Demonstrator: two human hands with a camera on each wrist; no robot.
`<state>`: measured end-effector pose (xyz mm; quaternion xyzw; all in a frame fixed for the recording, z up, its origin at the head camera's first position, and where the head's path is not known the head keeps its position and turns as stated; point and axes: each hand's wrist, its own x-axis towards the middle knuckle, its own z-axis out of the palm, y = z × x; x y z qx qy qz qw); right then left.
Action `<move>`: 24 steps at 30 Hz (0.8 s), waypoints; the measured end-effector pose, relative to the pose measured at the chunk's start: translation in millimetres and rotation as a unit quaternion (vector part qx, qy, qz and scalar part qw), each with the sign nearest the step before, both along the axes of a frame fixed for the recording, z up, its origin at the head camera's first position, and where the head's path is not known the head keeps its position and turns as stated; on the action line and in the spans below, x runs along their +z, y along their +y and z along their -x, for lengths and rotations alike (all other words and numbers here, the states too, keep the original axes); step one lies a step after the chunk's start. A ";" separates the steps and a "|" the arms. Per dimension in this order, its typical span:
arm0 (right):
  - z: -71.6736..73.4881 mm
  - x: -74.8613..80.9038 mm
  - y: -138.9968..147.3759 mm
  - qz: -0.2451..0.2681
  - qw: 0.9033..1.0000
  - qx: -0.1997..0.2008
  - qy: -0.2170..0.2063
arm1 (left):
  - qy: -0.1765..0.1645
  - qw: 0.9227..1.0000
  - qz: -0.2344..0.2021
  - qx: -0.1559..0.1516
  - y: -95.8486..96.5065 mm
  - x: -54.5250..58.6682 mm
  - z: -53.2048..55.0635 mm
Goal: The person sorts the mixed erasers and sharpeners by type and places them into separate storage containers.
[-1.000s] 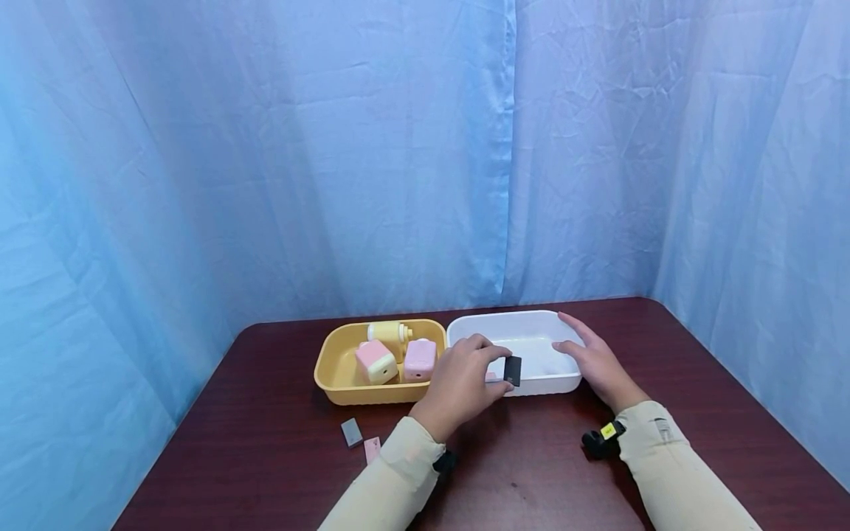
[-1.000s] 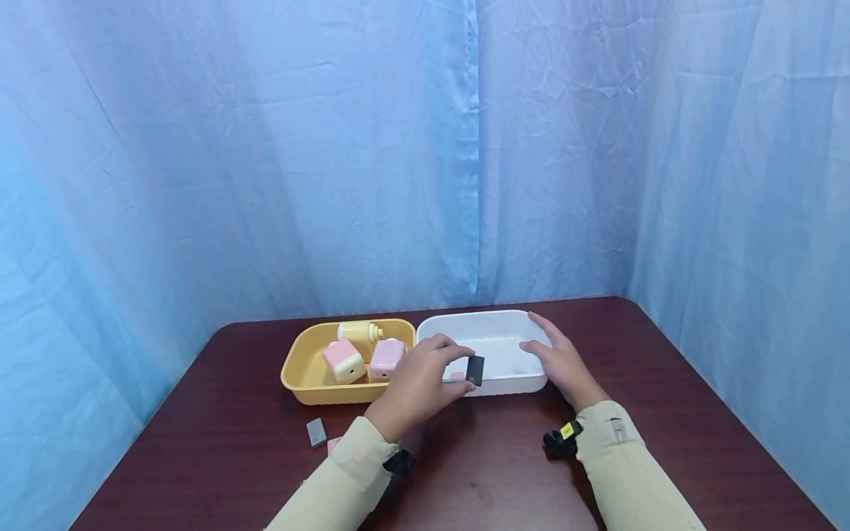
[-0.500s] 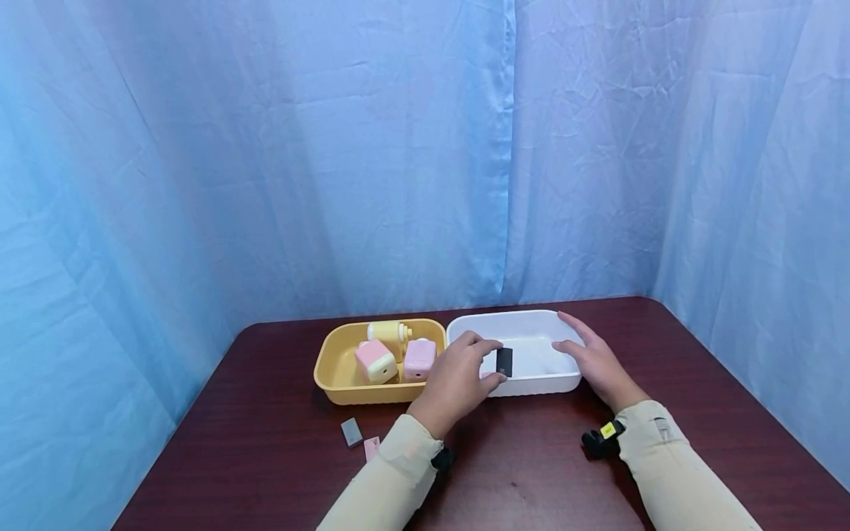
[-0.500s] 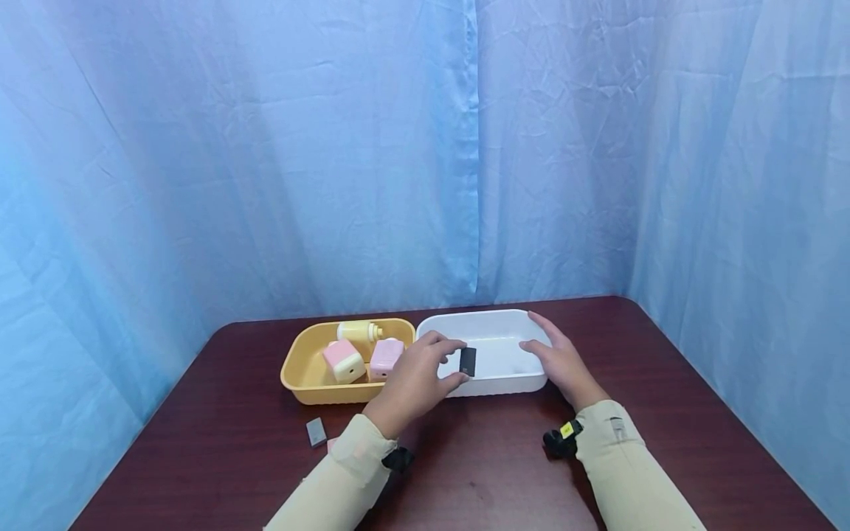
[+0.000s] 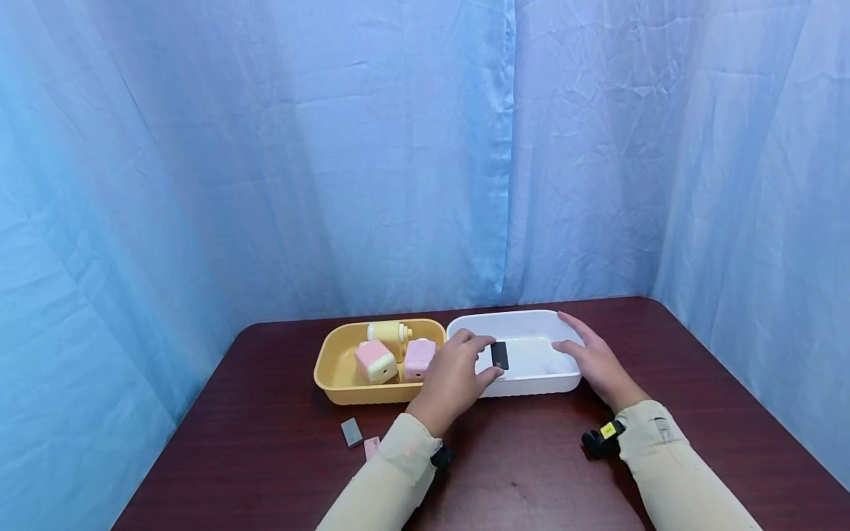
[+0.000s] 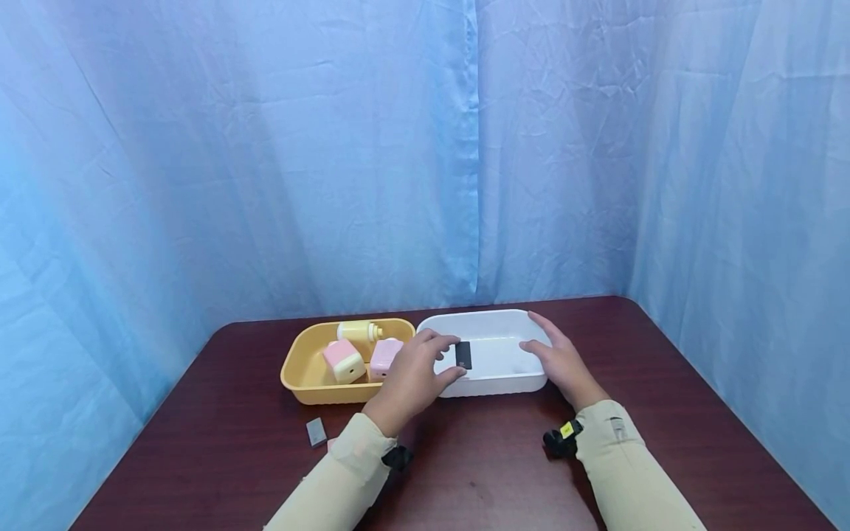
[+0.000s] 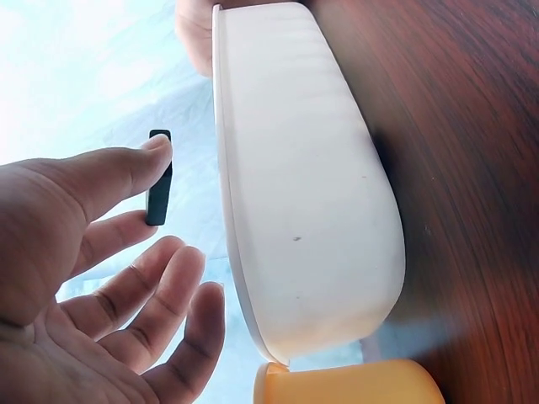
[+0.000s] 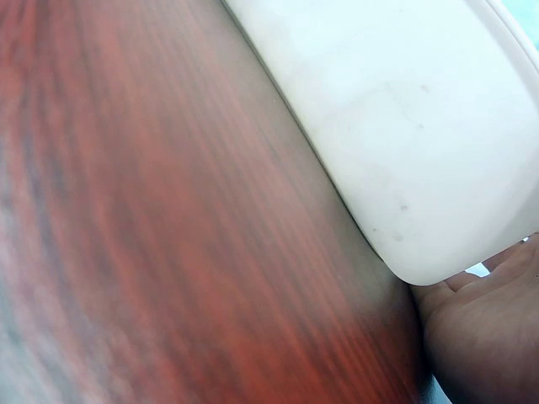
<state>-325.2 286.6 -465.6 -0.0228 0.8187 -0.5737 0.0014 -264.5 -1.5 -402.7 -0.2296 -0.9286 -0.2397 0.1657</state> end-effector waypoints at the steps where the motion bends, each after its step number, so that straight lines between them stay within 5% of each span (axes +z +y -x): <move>1: 0.1 0.0 0.0 0.000 1.000 0.000 0.000 | 0.002 1.000 0.000 0.002 0.0 -0.1 0.2; 24: 0.8 -1.1 0.5 0.003 1.000 -0.003 -0.002 | -0.003 1.000 -0.010 0.028 -2.2 -2.3 4.0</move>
